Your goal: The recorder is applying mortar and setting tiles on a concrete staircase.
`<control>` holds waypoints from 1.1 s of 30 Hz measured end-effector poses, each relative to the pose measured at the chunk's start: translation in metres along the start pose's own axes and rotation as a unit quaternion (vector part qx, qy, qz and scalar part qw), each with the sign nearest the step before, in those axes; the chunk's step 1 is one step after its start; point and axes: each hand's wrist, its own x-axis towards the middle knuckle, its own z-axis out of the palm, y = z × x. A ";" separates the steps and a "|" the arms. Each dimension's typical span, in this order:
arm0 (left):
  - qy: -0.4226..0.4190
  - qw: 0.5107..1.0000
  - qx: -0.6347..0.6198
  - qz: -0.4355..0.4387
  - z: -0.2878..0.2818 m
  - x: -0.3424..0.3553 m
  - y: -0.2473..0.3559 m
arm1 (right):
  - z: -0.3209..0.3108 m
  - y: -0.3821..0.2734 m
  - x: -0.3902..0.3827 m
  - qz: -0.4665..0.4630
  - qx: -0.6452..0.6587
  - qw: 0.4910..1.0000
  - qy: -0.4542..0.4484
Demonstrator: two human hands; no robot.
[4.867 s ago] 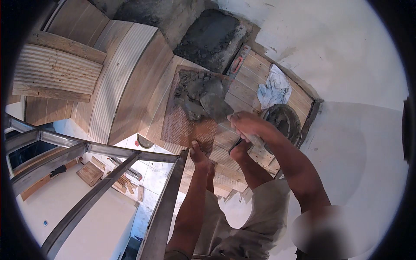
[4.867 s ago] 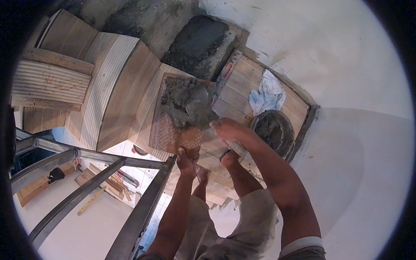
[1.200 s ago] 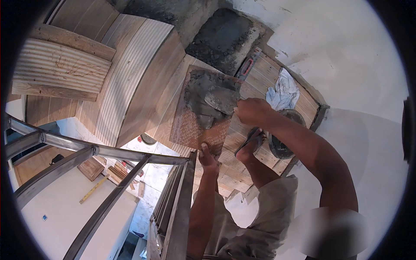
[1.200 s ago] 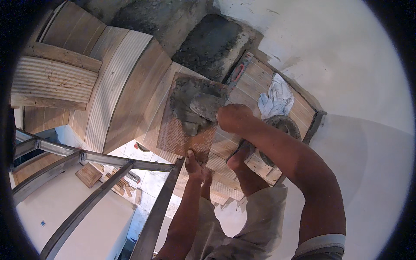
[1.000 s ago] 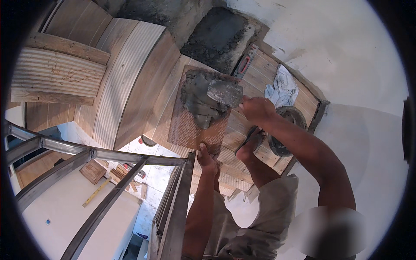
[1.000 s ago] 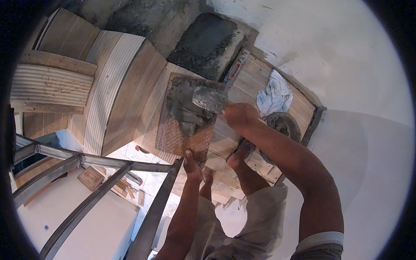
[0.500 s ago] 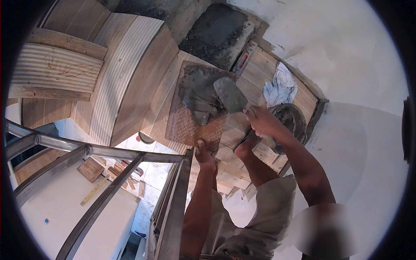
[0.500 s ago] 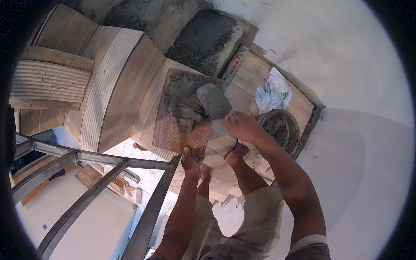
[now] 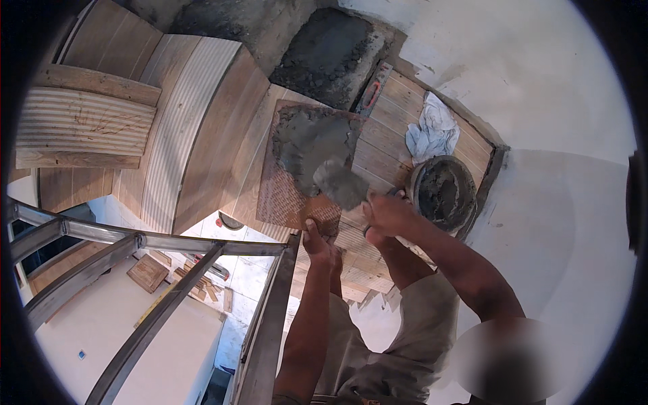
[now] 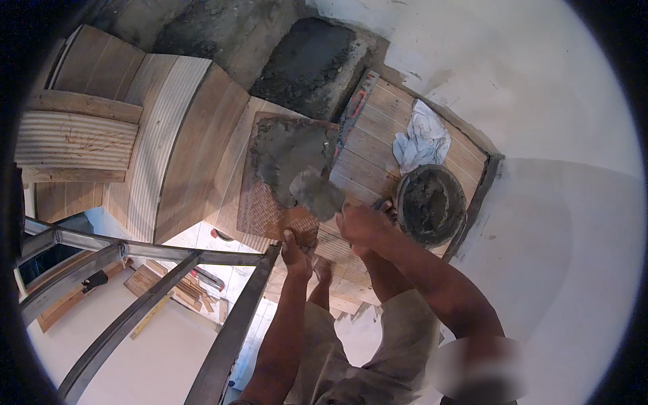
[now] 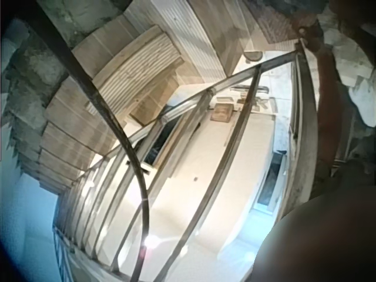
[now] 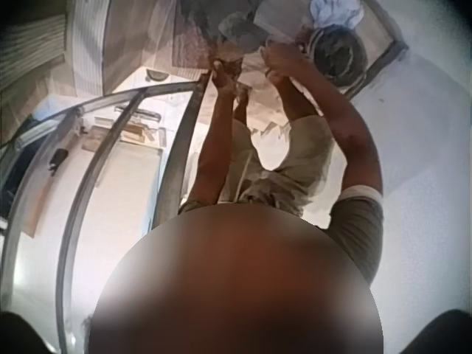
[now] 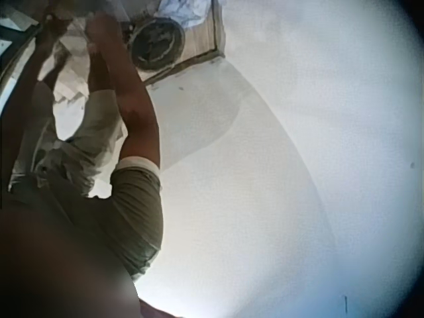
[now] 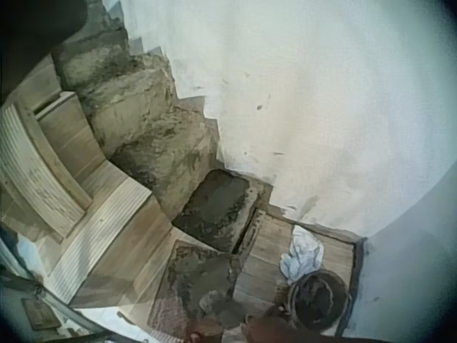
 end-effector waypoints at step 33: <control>-0.003 0.997 0.072 -0.035 -0.001 -0.006 0.012 | 0.055 0.075 -0.002 -0.096 -0.096 0.988 0.072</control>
